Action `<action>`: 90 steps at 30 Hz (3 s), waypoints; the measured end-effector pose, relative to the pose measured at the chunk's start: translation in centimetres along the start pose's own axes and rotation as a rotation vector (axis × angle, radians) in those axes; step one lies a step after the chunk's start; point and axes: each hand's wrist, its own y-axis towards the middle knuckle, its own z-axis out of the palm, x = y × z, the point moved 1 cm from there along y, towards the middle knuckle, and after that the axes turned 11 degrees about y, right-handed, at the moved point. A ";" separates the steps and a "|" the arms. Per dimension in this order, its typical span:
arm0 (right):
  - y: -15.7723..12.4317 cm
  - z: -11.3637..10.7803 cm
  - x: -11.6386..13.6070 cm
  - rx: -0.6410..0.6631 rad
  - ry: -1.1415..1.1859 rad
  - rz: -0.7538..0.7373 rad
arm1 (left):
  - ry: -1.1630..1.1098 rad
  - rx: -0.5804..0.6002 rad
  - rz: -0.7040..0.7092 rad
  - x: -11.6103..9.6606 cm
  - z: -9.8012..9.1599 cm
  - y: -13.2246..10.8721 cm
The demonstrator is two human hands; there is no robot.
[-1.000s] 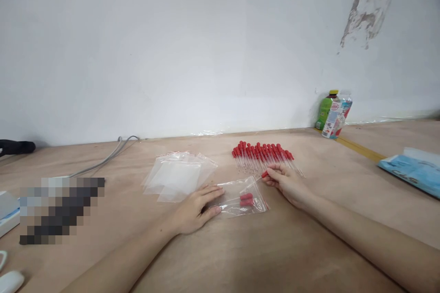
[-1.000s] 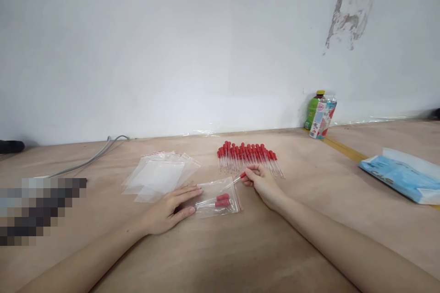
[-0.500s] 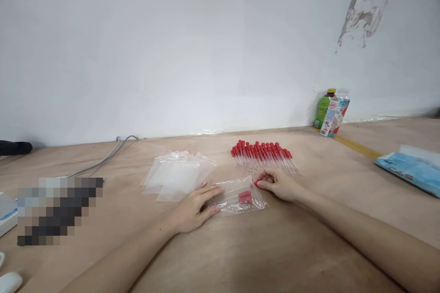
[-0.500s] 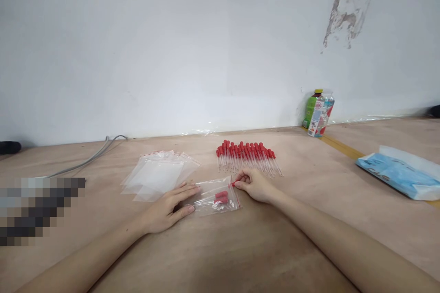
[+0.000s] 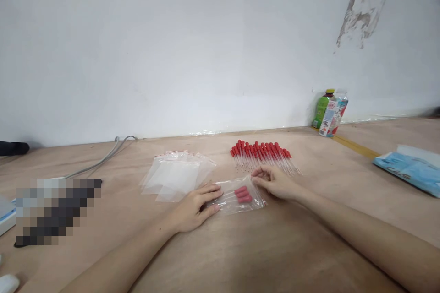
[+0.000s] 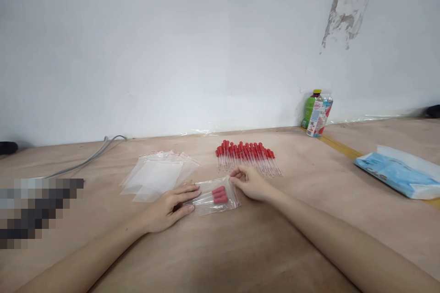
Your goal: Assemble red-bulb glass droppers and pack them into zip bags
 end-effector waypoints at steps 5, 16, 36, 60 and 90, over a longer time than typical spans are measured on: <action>4.3 -3.2 0.1 -0.317 -0.524 -0.051 | -0.022 0.019 0.010 0.2 0.0 0.0; 11.4 -4.1 -1.1 -0.498 -0.627 0.121 | -0.010 0.033 0.021 0.0 -0.4 0.0; -0.3 -0.6 -2.1 -0.370 0.681 0.150 | -0.041 0.008 0.024 0.1 -0.2 0.0; -0.9 2.2 -0.5 -0.064 0.232 0.052 | -0.022 -0.022 0.017 -0.1 -0.1 0.0; 11.0 -3.8 -0.4 -0.552 -0.208 0.108 | -0.025 0.004 0.000 0.4 0.1 -0.2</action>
